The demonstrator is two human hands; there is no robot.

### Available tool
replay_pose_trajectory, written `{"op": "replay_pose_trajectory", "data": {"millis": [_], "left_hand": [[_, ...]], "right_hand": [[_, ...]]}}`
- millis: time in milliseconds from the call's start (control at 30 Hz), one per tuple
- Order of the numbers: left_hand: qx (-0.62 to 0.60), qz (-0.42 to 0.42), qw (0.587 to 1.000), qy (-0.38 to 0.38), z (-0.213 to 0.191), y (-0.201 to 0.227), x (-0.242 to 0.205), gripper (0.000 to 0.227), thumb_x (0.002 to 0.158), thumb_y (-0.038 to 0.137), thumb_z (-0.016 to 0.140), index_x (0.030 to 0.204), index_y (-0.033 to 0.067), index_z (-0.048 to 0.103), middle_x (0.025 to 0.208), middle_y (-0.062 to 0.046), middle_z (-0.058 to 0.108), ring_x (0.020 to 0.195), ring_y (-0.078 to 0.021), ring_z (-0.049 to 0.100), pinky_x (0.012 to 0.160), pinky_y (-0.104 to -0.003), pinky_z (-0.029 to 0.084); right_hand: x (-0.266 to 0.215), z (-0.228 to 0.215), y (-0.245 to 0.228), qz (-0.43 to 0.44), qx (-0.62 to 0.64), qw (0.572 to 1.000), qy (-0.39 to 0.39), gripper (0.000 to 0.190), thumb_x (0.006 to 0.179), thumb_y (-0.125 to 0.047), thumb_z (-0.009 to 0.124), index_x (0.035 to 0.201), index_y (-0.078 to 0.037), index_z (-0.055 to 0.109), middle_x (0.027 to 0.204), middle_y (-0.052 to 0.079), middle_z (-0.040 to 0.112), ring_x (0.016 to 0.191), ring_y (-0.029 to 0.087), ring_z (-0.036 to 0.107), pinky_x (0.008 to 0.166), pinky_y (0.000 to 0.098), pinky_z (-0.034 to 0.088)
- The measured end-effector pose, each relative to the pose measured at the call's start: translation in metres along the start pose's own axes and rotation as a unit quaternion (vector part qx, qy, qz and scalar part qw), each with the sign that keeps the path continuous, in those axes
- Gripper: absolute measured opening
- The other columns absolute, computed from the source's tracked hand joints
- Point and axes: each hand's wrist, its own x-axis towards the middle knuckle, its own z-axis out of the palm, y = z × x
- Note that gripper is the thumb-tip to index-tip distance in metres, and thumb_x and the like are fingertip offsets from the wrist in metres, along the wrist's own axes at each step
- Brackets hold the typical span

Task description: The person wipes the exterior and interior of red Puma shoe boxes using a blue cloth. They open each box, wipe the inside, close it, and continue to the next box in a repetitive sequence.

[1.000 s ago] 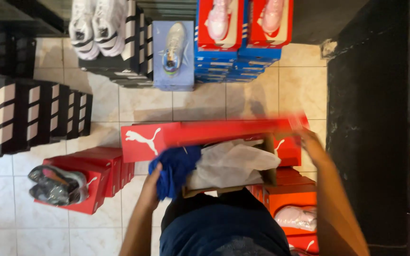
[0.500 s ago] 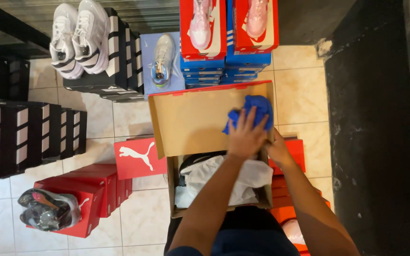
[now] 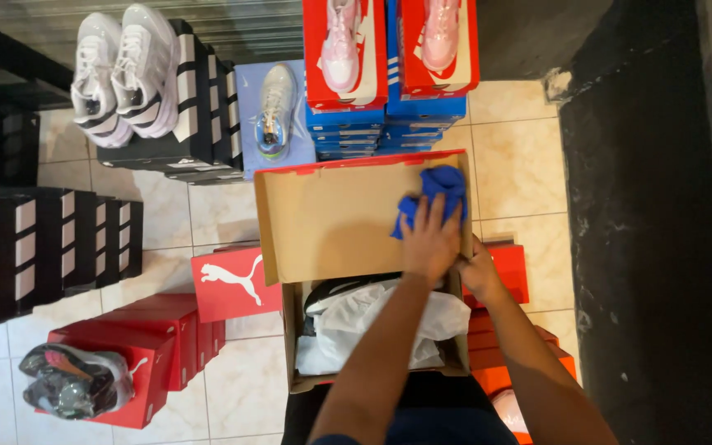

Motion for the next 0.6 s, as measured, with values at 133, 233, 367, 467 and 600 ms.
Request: {"op": "replay_pose_trajectory", "data": {"millis": [133,233,367,467,600], "left_hand": [[0.166,0.062,0.983,0.052,-0.035,-0.136,-0.005,0.008,0.096,0.025,0.057,0.102,0.0257,0.063,0.118,-0.013,0.066,0.125,-0.0410,0.062,0.084,-0.074,0.043],[0.234,-0.047,0.970,0.035,-0.080,-0.187,0.001,0.019,0.092,0.029,0.061,0.109,0.0242,0.065,0.125,-0.013,0.061,0.126,-0.0417,0.059,0.078,-0.067,0.048],[0.124,-0.053,0.987,0.089,0.004,-0.153,-0.034,0.007,0.089,0.020,0.061,0.089,0.0174,0.067,0.096,-0.014,0.064,0.116,-0.0454,0.064,0.075,-0.067,0.049],[0.008,-0.027,0.998,0.051,0.075,-0.015,-0.051,0.041,0.102,0.029,0.050,0.140,0.0141,0.057,0.122,-0.011,0.057,0.134,-0.0393,0.053,0.101,-0.067,0.042],[-0.019,0.017,1.000,0.003,-0.022,-0.016,0.013,0.044,0.092,0.030,0.058,0.136,0.0333,0.062,0.147,-0.007,0.057,0.135,-0.0329,0.058,0.102,-0.066,0.041]], "right_hand": [[0.000,0.002,0.032,0.061,0.030,0.997,0.028,0.046,0.087,-0.007,0.078,0.131,-0.006,0.064,0.109,0.012,0.066,0.098,0.023,0.059,0.092,0.0435,0.051],[-0.006,0.007,0.015,0.057,0.025,0.997,0.037,0.048,0.086,-0.006,0.078,0.132,-0.006,0.063,0.108,0.011,0.065,0.098,0.022,0.059,0.091,0.0436,0.051],[-0.011,0.010,0.006,0.057,0.030,0.997,0.041,0.047,0.087,-0.005,0.076,0.132,-0.004,0.062,0.109,0.011,0.064,0.098,0.022,0.058,0.092,0.0433,0.051],[-0.005,0.017,0.006,0.044,0.026,0.998,0.030,0.038,0.089,-0.001,0.073,0.125,-0.010,0.066,0.104,0.008,0.068,0.096,0.020,0.062,0.090,0.0416,0.053],[-0.001,0.006,0.010,0.024,-0.009,0.999,0.025,0.040,0.087,0.006,0.068,0.124,-0.010,0.067,0.102,0.007,0.068,0.096,0.021,0.064,0.090,0.0397,0.053]]}}
